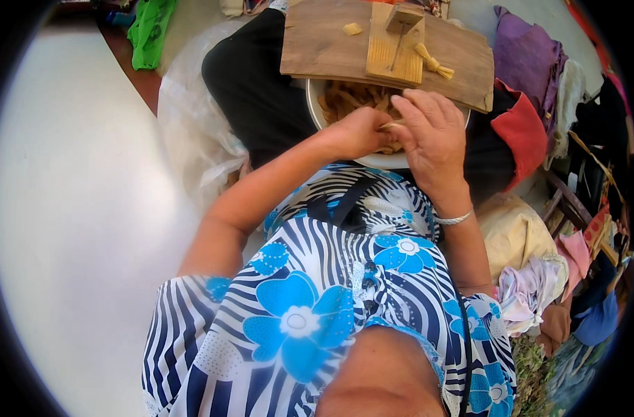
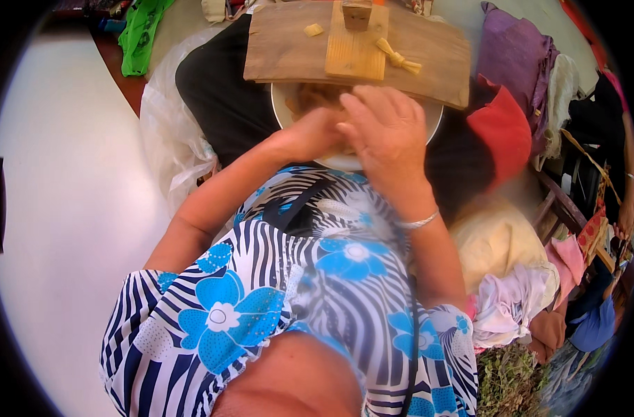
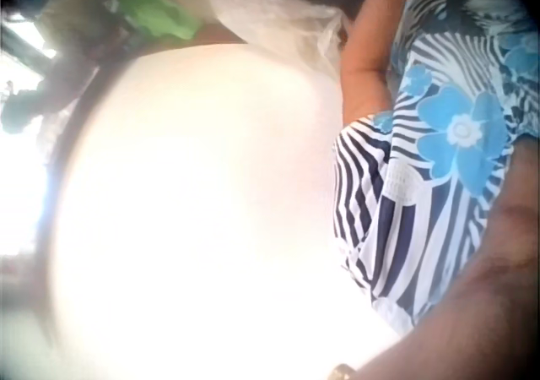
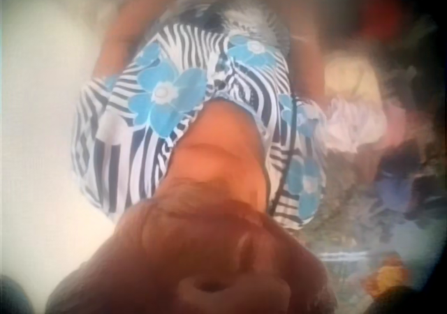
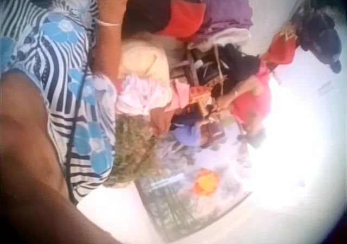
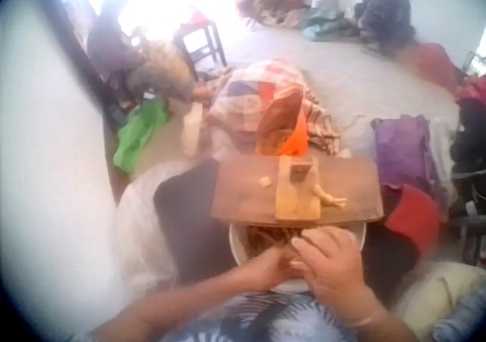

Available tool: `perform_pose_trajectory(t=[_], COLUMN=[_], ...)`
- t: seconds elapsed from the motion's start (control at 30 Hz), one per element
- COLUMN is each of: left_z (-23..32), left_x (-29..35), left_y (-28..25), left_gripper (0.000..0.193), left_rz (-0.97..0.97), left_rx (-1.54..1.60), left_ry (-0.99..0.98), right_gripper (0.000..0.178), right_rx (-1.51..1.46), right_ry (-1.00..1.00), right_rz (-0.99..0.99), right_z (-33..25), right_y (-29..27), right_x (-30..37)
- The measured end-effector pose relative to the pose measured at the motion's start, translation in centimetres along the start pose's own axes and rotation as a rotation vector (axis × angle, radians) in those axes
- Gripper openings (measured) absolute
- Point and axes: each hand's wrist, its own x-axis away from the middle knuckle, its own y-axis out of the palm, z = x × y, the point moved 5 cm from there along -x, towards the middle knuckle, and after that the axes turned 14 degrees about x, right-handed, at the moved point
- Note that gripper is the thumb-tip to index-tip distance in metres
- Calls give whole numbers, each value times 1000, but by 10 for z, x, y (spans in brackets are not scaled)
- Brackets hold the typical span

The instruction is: The person pulls thin strips of plant material through a metal blade mounted on a wooden block and places the processed strips into a large bowl.

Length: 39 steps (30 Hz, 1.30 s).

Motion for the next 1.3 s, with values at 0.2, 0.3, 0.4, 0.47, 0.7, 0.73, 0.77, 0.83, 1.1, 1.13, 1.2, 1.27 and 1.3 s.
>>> perform_pose_trajectory(t=[0.2,0.3,0.4,0.47,0.7,0.73,0.77,0.83,1.1,1.13,1.2,1.27,1.3], left_z=[36,90,169,190,143,135,126,105,60,58,56,59,61], left_x=[7,28,65,78,24,20,16,10,-15,-14,-12,-6,-2], left_y=[12,-9,-13,-11,-14,-12,-7,4,-4,-6,-7,-4,-2], left_gripper=[24,23,20,20,24,24,26,30,14,11,11,14,17], left_rz=[-181,-129,-86,-183,-213,-199,-180,-119,105,135,301,384,387], left_rx=[-46,-466,-429,-269,522,554,582,623,373,274,-257,-552,-576], left_ry=[-104,91,439,594,182,171,154,131,205,273,438,539,565], right_gripper=[20,16,12,13,33,30,28,26,20,20,16,19,21], right_rx=[-53,-319,-715,-1052,-1887,-1920,-1555,-818,-139,-79,-224,-538,-780], right_ry=[205,444,444,211,657,686,688,648,529,500,574,738,861], right_rz=[-113,-244,-519,-590,-94,-52,13,97,-156,-203,-198,-239,-282], right_z=[27,41,20,-11,6,21,34,49,48,49,55,59,56], right_y=[22,1,-23,-52,-30,-13,4,26,35,35,45,68,81], right_x=[9,6,1,-13,-24,-19,-16,-5,2,3,15,37,46])
